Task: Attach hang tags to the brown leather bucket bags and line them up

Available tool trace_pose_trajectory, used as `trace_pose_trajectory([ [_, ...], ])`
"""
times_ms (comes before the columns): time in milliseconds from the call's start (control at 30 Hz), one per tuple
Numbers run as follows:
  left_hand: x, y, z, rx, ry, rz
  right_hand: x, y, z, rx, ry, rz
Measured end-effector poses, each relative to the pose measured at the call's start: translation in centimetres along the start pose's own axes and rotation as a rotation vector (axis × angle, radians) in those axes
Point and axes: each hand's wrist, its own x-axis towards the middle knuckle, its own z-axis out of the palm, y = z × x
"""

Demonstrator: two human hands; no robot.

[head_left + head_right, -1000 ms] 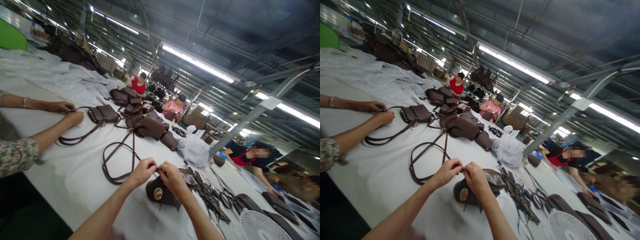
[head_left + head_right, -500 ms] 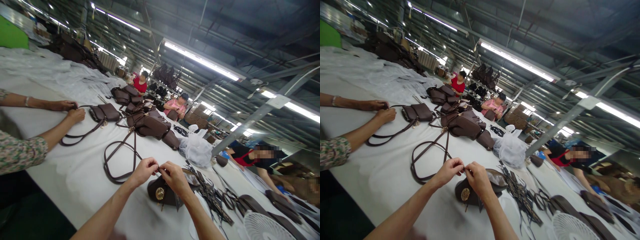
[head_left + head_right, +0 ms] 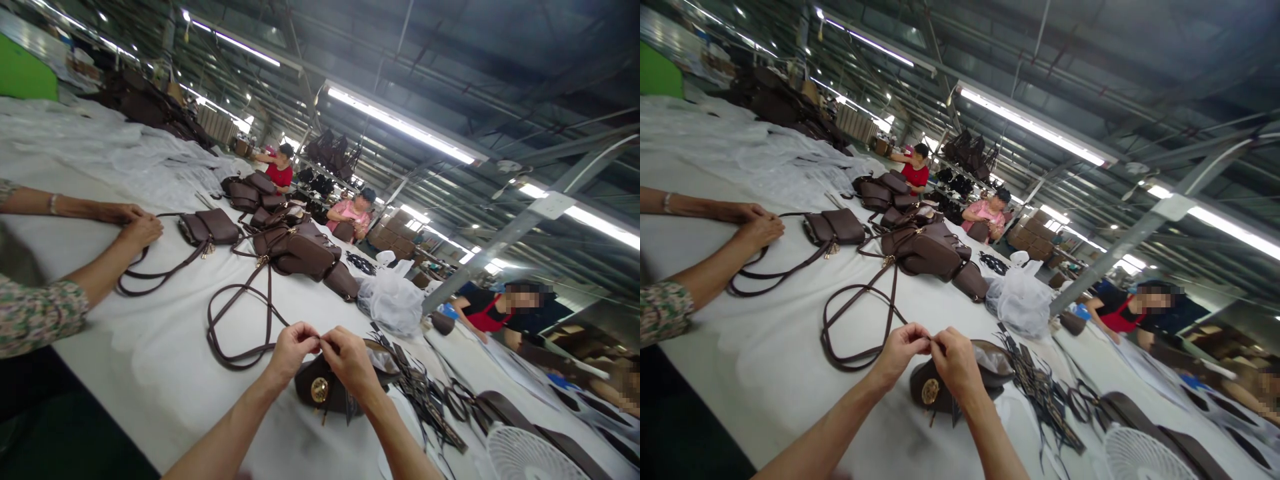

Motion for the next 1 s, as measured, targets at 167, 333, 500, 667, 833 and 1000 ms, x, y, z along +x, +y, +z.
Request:
trace_pose_trajectory([
  [167, 0.1, -0.3, 0.0, 0.116, 0.049, 0.078, -0.1, 0.2, 0.5, -0.003, 0.021, -0.011],
  [333, 0.4, -0.6, 0.0, 0.151, 0.076, 0.117, -0.2, 0.1, 0.7, -0.006, 0.033, -0.020],
  [500, 0.5, -0.4, -0.1, 0.158, 0.068, 0.122, -0.1, -0.1, 0.4, 0.064, 0.040, 0.045],
  [667, 0.7, -0.1, -0.2, 0.196, 0.045, 0.137, -0.1, 0.1, 0.7, 0.069, 0.062, 0.030],
  [833, 0.7, 0.0, -0.3, 0.345, 0.021, 0.187, 0.0, 0.2, 1.3, 0.013, 0.109, -0.026],
  [1000, 0.7, 0.0, -0.4, 0.397, 0.041, 0.192, 0.0, 0.2, 1.4, 0.036, 0.130, 0.012],
])
